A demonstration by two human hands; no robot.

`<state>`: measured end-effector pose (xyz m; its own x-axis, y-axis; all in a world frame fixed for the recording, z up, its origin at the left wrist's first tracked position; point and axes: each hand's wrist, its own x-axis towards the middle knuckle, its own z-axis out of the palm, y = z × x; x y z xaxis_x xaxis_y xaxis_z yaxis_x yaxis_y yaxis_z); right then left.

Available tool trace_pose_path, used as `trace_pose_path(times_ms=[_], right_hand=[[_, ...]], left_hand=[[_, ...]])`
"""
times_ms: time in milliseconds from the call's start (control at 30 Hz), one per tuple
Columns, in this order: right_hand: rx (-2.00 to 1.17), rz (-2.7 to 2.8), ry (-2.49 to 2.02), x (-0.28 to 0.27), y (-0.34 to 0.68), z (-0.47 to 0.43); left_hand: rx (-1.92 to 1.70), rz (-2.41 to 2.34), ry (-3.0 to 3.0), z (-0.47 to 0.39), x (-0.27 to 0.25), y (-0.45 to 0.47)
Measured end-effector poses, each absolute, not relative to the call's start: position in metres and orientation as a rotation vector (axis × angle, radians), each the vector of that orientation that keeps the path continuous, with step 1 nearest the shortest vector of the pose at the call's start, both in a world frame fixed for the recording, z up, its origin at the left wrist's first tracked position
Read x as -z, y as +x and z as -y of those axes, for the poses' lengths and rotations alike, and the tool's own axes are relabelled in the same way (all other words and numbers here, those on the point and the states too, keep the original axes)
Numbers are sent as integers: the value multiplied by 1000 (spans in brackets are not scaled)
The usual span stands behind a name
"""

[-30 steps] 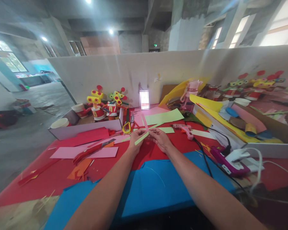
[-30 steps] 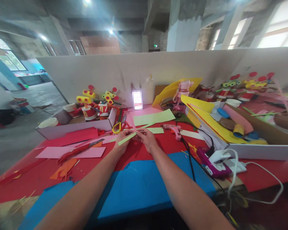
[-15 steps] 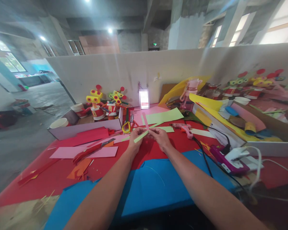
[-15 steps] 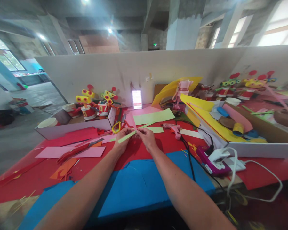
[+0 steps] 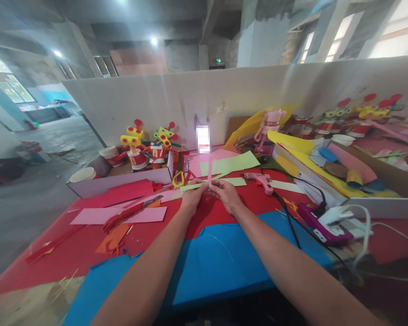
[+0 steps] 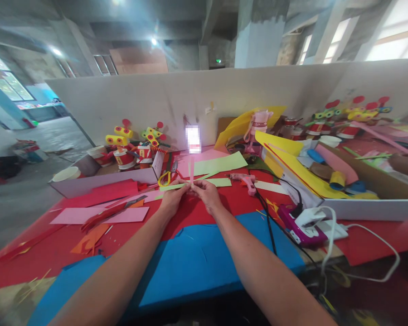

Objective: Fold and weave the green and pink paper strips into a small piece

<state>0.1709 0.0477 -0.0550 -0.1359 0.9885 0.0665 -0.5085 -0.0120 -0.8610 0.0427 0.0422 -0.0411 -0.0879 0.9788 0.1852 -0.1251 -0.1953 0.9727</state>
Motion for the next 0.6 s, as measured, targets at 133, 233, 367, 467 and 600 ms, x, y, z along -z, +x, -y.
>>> trace_pose_path(times_ms=[133, 233, 367, 467, 600], right_hand=[[-1533, 897, -710, 53, 172, -47], [-1536, 918, -713, 52, 174, -47], [-1488, 946, -724, 52, 174, -48], [-1455, 952, -751, 53, 174, -48], [-1449, 944, -744, 52, 172, -46]], left_hand=[[-1469, -1092, 1256, -41, 40, 44], [-1453, -1065, 1243, -39, 40, 45], [-1439, -1006, 1182, -39, 40, 47], [-1438, -989, 1152, -40, 40, 48], [-1414, -980, 1110, -41, 41, 47]])
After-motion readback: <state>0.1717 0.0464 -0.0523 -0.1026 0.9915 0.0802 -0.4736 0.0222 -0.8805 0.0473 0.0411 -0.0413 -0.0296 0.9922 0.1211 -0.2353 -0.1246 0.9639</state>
